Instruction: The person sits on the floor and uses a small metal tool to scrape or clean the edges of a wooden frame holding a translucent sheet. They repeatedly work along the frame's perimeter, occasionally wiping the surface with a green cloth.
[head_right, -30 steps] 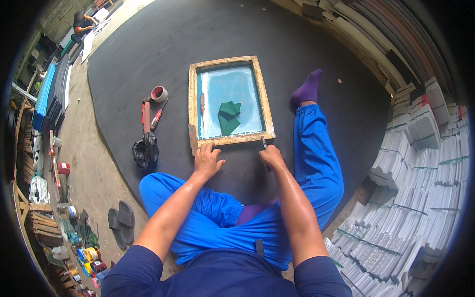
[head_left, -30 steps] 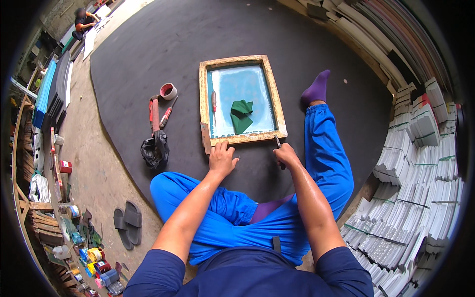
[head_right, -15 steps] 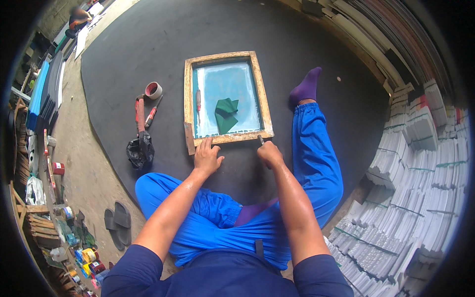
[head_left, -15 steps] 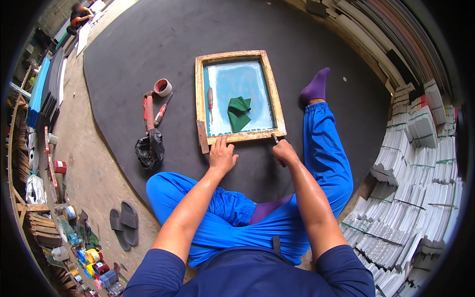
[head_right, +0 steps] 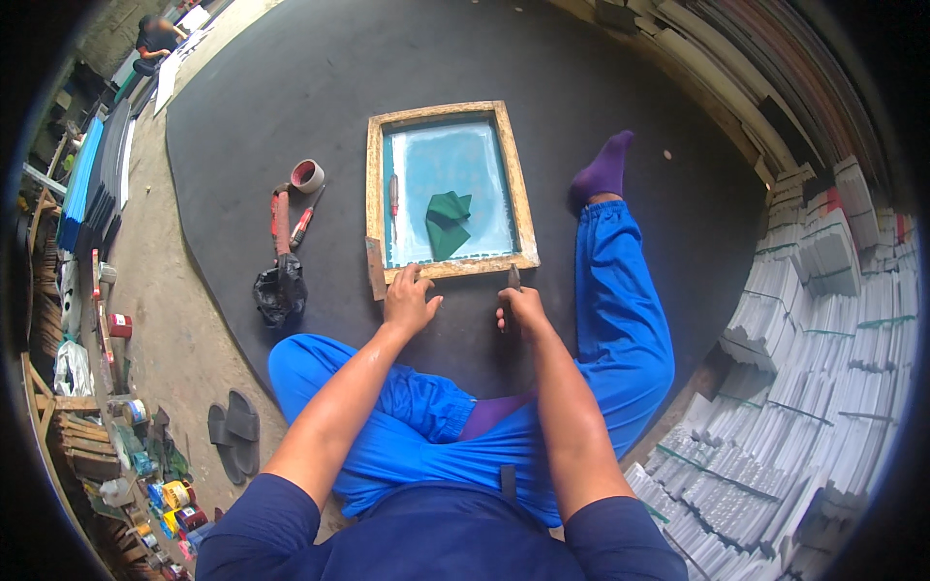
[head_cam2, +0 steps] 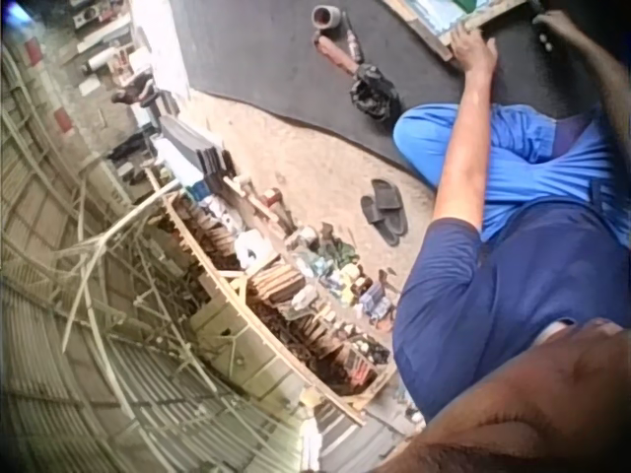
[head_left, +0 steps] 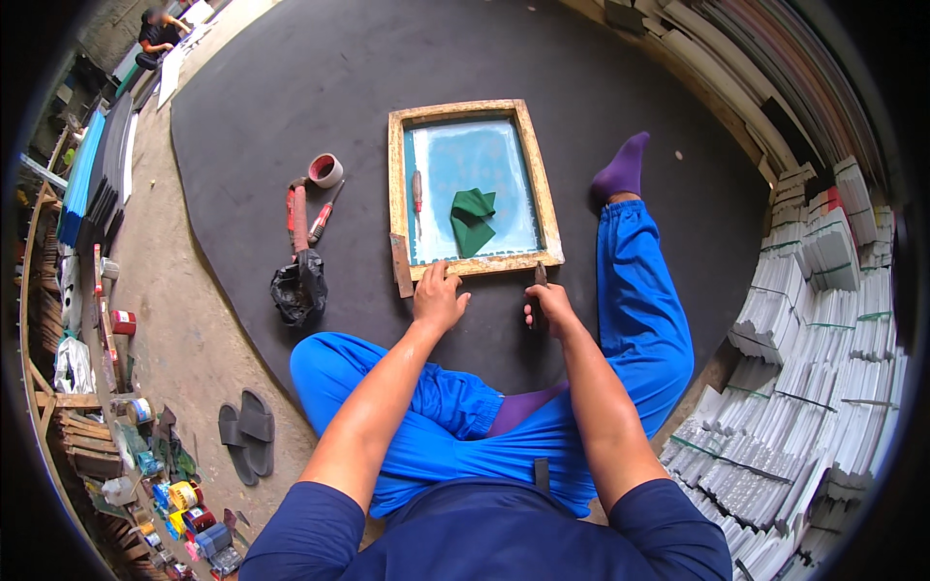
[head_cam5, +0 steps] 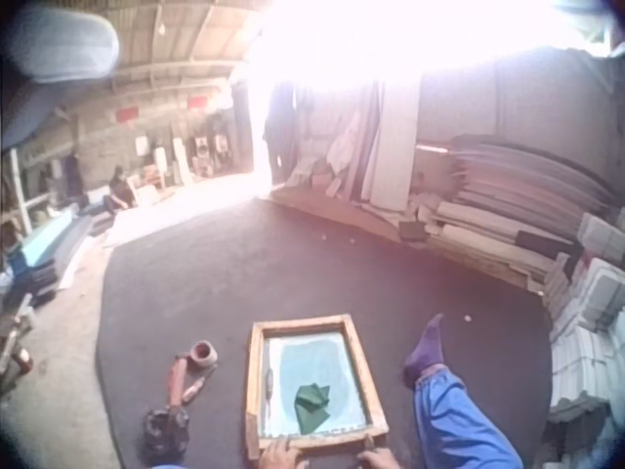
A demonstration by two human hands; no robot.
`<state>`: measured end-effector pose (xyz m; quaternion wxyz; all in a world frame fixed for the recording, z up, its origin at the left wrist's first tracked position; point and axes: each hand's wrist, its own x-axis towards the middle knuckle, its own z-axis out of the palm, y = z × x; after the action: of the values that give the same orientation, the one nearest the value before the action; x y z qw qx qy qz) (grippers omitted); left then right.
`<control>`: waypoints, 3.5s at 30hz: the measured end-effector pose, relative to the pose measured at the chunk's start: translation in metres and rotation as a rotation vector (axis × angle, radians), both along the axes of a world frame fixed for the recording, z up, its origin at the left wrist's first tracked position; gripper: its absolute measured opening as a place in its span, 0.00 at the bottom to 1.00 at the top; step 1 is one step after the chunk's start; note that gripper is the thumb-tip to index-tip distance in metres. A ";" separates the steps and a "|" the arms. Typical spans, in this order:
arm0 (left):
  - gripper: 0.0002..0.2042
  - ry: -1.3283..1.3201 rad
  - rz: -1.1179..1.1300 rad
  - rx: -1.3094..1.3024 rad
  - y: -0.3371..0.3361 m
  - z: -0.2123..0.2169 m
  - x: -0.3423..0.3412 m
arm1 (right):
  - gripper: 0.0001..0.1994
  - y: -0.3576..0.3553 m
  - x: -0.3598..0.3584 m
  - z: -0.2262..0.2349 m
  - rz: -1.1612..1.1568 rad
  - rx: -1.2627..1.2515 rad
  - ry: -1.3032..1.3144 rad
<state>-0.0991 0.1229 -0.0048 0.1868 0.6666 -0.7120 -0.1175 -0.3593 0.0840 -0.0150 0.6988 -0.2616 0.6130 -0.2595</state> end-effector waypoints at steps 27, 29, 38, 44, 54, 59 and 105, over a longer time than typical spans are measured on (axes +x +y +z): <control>0.13 -0.165 0.008 0.399 0.045 0.012 0.018 | 0.13 0.039 0.032 0.016 0.611 0.014 0.136; 0.16 -0.195 0.017 0.506 0.042 0.022 0.016 | 0.11 0.025 0.016 0.015 0.534 -0.059 0.251; 0.16 -0.072 -0.085 -0.106 0.019 0.008 -0.001 | 0.11 -0.018 -0.010 0.011 0.405 -0.114 0.574; 0.16 -0.085 -0.099 -0.110 0.009 0.005 -0.010 | 0.12 -0.025 -0.002 0.021 0.452 -0.115 0.625; 0.14 -0.094 -0.090 -0.088 0.008 0.001 -0.007 | 0.13 -0.019 0.008 0.037 0.459 -0.115 0.739; 0.14 -0.072 -0.080 -0.094 0.004 -0.001 -0.008 | 0.17 -0.009 0.005 0.011 0.409 -0.281 0.949; 0.20 -0.156 -0.101 -0.072 0.015 0.018 -0.004 | 0.17 -0.013 -0.005 0.034 0.483 -0.140 0.635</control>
<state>-0.1029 0.1380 0.0136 0.1483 0.6298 -0.7609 -0.0487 -0.3641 0.0709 0.0186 0.4959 -0.5124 0.7002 -0.0353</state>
